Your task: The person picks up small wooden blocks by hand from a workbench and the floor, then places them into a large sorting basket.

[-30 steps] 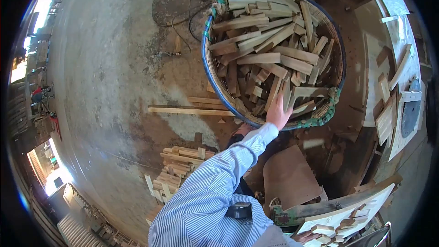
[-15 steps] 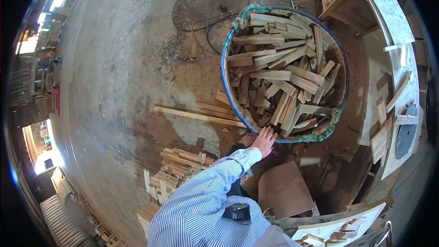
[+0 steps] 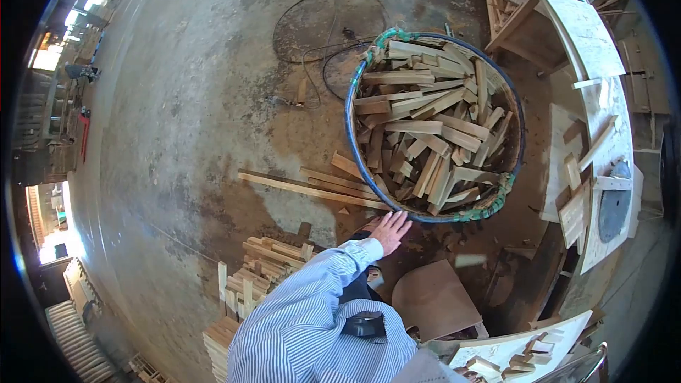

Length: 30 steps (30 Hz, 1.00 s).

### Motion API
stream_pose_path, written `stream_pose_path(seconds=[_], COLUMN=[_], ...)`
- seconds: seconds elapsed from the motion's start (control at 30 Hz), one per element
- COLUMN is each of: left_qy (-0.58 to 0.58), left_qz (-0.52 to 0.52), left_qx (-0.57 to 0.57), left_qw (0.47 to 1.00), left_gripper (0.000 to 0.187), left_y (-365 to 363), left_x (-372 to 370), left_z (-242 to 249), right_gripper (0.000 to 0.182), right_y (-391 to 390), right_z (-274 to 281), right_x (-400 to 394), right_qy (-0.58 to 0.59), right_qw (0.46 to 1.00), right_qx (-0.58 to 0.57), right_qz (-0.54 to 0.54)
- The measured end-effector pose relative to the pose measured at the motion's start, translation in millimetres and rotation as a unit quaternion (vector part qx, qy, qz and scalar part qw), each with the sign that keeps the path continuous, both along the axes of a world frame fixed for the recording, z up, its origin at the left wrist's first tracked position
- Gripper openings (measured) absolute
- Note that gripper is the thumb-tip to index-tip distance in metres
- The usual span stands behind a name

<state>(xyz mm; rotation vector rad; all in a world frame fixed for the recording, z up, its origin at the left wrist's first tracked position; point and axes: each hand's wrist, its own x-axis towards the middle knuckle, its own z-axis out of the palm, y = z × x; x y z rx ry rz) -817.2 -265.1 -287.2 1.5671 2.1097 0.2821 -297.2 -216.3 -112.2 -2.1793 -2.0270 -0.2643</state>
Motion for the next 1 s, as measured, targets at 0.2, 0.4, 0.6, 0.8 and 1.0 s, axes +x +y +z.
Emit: stream_pose_path(seconds=[0.2,0.4,0.6,0.8,1.0], left_qy=[0.004,-0.132,-0.176,-0.233,-0.212], left_qz=[0.085,0.197,0.272,0.316,0.341], left_qx=[0.014,-0.303,-0.336,-0.284,-0.253], left_qw=[0.996,0.923,0.884,0.875,0.88], left_gripper=[0.076,0.065,0.07,0.074,0.065], left_y=[-74,-171,-249,-297,-330], left_x=[-10,-8,23,51,71], left_z=[-7,-9,-20,-30,-36], right_gripper=[0.063,0.076,0.082,0.081,0.079], right_y=[-28,-34,-34,-33,-31], right_z=[16,35,51,43,45], right_x=[50,23,-1,10,6], right_qy=[0.034,-0.021,0.01,0.008,-0.012], right_qw=[0.999,0.995,0.993,0.99,0.987], right_qx=[-0.013,-0.046,-0.048,-0.051,-0.058], right_qz=[0.007,-0.085,-0.11,-0.135,-0.15])
